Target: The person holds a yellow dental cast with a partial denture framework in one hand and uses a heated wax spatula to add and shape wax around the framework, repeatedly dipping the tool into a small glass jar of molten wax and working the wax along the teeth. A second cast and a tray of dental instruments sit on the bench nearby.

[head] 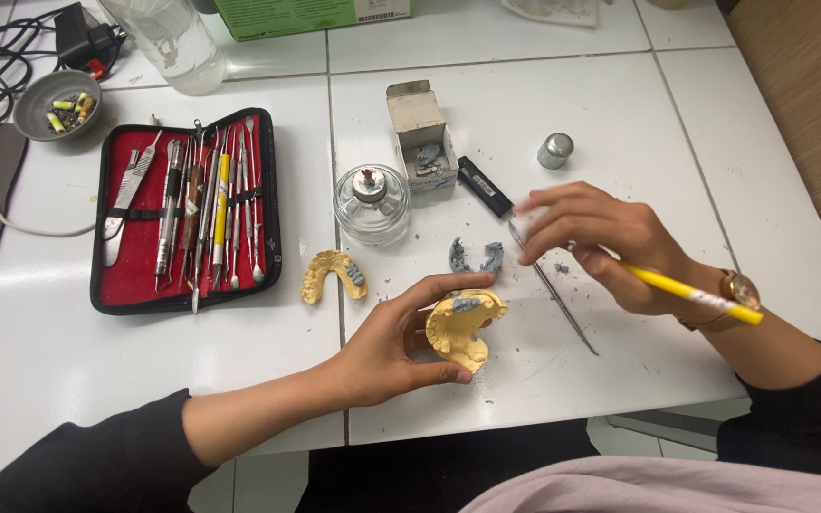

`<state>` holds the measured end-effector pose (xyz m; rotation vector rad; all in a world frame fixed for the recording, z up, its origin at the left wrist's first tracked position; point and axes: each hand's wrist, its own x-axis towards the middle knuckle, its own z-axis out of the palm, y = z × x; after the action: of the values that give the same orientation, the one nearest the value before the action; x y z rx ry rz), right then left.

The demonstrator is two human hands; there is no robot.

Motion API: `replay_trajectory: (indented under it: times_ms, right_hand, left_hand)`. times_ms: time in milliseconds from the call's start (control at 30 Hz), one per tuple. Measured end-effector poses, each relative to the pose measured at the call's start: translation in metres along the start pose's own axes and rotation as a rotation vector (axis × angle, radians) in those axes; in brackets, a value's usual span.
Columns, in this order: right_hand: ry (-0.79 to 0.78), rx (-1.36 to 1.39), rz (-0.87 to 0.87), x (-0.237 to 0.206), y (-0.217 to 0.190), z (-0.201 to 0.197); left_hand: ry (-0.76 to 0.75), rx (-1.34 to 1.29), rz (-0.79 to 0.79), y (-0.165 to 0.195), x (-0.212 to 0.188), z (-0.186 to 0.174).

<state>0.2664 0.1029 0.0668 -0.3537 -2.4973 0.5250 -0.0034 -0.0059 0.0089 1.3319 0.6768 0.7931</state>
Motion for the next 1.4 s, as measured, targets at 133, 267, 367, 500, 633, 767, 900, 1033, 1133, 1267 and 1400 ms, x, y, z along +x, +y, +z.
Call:
replay_trajectory:
  times_ms: [133, 267, 367, 500, 633, 767, 900, 1033, 1133, 1267, 1400]
  right_hand:
    - [-0.519, -0.306, 0.783, -0.005, 0.010, -0.002]
    - [-0.417, -0.241, 0.569, -0.012, 0.026, -0.007]
    - [-0.456, -0.341, 0.619, -0.018, 0.038, -0.015]
    - [-0.492, -0.499, 0.733, -0.025, 0.053, -0.022]
    - [-0.246, -0.622, 0.304, -0.029, 0.053, -0.023]
    - [-0.384, -0.546, 0.444, -0.014, 0.033, -0.011]
    - [-0.506, -0.510, 0.696, -0.001, 0.001, 0.011]
    - [-0.406, -0.422, 0.766, 0.002, -0.009, 0.016]
    - [-0.388, -0.419, 0.788, 0.000, -0.004, 0.018]
    - [-0.385, -0.414, 0.831, -0.004, 0.006, 0.020]
    - [-0.207, -0.091, 0.859, -0.006, 0.014, 0.010]
  left_hand:
    - [-0.001, 0.052, -0.043, 0.000, 0.001, -0.001]
    - [0.005, 0.044, -0.056, 0.000, 0.002, -0.001]
    - [0.010, 0.043, -0.055, -0.001, 0.001, 0.000]
    - [0.021, 0.041, -0.043, -0.001, 0.003, 0.000]
    - [0.037, 0.046, -0.049, -0.002, 0.006, 0.000]
    - [0.055, 0.047, -0.053, -0.002, 0.008, 0.000]
    - [0.060, 0.031, -0.030, -0.003, 0.007, 0.000]
    - [0.034, 0.087, 0.055, -0.006, 0.006, 0.000]
    - [0.037, 0.119, 0.028, -0.007, 0.006, 0.000]
    - [0.033, 0.200, 0.034, -0.008, 0.007, -0.001]
    - [0.027, 0.154, 0.069, -0.008, 0.005, -0.001]
